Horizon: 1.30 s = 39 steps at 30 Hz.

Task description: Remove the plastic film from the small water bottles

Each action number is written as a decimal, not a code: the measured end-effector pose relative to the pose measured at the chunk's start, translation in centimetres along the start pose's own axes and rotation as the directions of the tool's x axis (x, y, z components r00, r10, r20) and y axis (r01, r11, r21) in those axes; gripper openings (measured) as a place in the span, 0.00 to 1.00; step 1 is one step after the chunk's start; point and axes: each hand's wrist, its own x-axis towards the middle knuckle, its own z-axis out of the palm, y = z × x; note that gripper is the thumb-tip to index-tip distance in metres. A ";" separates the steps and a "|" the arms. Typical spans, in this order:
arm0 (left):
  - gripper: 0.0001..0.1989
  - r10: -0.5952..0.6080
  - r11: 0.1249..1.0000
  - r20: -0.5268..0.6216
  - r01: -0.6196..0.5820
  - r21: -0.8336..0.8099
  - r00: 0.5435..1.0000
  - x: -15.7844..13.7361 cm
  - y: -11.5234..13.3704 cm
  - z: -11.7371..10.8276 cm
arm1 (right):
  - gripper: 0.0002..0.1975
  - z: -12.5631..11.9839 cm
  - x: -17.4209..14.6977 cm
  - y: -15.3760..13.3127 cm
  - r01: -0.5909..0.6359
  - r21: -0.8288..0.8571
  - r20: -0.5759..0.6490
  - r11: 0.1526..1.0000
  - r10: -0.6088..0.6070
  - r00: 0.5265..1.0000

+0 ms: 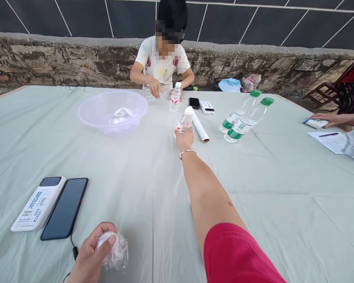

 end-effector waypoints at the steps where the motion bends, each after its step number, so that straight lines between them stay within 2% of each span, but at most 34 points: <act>1: 0.24 -0.009 1.000 -0.010 0.009 0.001 1.000 0.1 0.0 0.1 | 0.28 0.2 0.3 0.0 -0.002 0.005 0.000 1.000 0.002 1.000; 7: 0.22 0.006 0.999 0.032 -0.008 0.053 0.999 0.3 -0.4 0.2 | 0.35 -0.3 0.4 -0.4 -0.011 0.079 0.002 0.997 0.011 1.000; 10: 0.18 0.031 0.988 0.092 -0.044 0.150 0.995 1.3 -0.1 0.4 | 0.36 -1.5 -2.1 -0.7 -0.001 0.138 -0.025 0.990 0.005 1.000; 13: 0.14 0.084 0.965 0.126 -0.113 0.239 0.988 3.3 0.9 1.6 | 0.25 -2.8 -8.6 -0.4 0.041 0.219 0.025 0.975 -0.048 0.999; 16: 0.12 0.179 0.936 0.135 -0.211 0.281 0.975 5.5 2.4 3.3 | 0.18 -4.6 -18.7 1.1 0.094 0.327 0.170 0.940 -0.156 0.973; 18: 0.11 0.225 0.900 0.192 -0.279 0.335 0.955 6.7 3.8 4.1 | 0.15 -6.0 -25.3 2.8 0.182 0.382 0.254 0.906 -0.293 0.922; 21: 0.12 0.224 0.814 0.345 -0.370 0.449 0.911 8.3 7.2 4.3 | 0.19 -7.9 -32.2 5.9 0.407 0.371 0.401 0.835 -0.539 0.740; 22: 0.13 0.246 0.791 0.349 -0.395 0.467 0.904 9.0 8.8 4.1 | 0.20 -8.2 -33.4 6.8 0.439 0.359 0.424 0.824 -0.563 0.709; 24: 0.16 0.359 0.767 0.248 -0.436 0.471 0.900 10.9 12.6 3.9 | 0.20 -8.6 -34.4 8.2 0.482 0.346 0.439 0.805 -0.593 0.675; 27: 0.10 0.538 0.745 0.020 -0.486 0.457 0.843 15.0 18.8 4.1 | 0.19 -8.2 -34.2 9.2 0.514 0.353 0.435 0.782 -0.624 0.650; 28: 0.09 0.567 0.766 -0.097 -0.479 0.428 0.818 16.4 20.6 4.3 | 0.18 -8.0 -34.0 9.3 0.521 0.359 0.429 0.775 -0.632 0.645; 29: 0.10 0.554 0.800 -0.181 -0.460 0.385 0.812 17.8 22.4 4.7 | 0.18 -7.8 -33.9 9.4 0.524 0.363 0.421 0.770 -0.637 0.645; 31: 0.12 0.522 0.843 -0.292 -0.432 0.322 0.801 20.1 25.2 5.4 | 0.18 -7.5 -33.7 9.5 0.538 0.385 0.392 0.750 -0.661 0.640; 33: 0.14 0.478 0.872 -0.305 -0.405 0.274 0.824 21.7 27.1 5.8 | 0.16 -7.4 -33.7 9.5 0.551 0.417 0.367 0.723 -0.688 0.626; 35: 0.16 0.423 0.900 -0.271 -0.366 0.239 0.864 22.5 28.3 5.8 | 0.15 -7.3 -33.8 9.6 0.545 0.440 0.364 0.714 -0.696 0.619; 37: 0.19 0.380 0.918 -0.236 -0.333 0.218 0.894 22.8 28.7 5.4 | 0.15 -7.3 -33.8 9.6 0.529 0.442 0.375 0.724 -0.685 0.624; 39: 0.20 0.395 0.912 -0.189 -0.361 0.193 0.899 22.6 28.5 4.6 | 0.14 -7.4 -33.9 9.6 0.524 0.430 0.390 0.735 -0.675 0.626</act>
